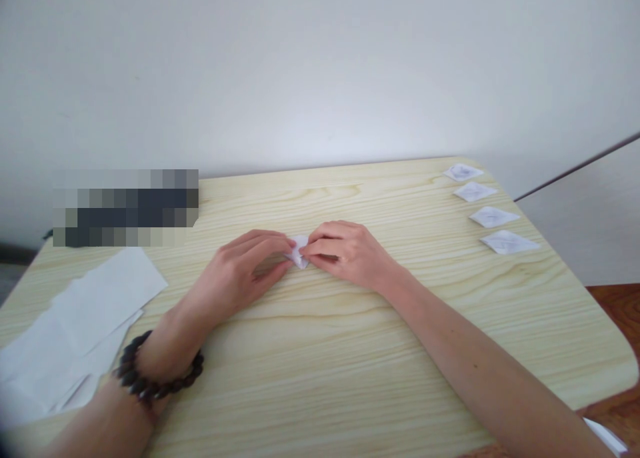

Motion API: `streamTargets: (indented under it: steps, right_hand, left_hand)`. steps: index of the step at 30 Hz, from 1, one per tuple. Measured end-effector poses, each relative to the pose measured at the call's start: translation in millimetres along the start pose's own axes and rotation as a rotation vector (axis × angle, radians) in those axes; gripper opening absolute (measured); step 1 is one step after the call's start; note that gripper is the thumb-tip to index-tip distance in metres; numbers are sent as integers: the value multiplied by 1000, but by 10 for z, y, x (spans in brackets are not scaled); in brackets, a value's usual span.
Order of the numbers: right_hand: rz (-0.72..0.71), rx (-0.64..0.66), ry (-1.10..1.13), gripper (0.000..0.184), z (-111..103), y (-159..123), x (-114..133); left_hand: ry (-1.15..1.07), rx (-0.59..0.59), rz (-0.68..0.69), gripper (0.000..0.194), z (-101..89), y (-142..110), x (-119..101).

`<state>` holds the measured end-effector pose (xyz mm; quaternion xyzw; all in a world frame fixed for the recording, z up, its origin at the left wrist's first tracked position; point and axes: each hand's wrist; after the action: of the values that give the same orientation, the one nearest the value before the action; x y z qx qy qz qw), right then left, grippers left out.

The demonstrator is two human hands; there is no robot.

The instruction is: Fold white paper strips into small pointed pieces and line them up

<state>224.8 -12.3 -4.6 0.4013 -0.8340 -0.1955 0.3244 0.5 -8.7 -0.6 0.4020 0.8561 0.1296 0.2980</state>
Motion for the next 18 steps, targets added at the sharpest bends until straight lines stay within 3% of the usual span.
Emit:
streamTargets:
  steps: [9, 18]
  right_hand:
    - [65, 25, 98, 9, 6, 5, -10]
    - [148, 26, 34, 8, -3, 25, -29]
  left_hand:
    - [74, 1, 26, 13, 25, 12, -35]
    - [92, -21, 6, 12, 4, 21, -32]
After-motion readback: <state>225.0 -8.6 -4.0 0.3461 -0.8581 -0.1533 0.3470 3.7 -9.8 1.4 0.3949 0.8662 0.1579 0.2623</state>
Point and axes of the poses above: each hand's wrist, its own y-axis towards the middle knuckle, its own z-axis out of the palm, x = y × z, and after that the axes turned 2 degrees about -x, right-handed
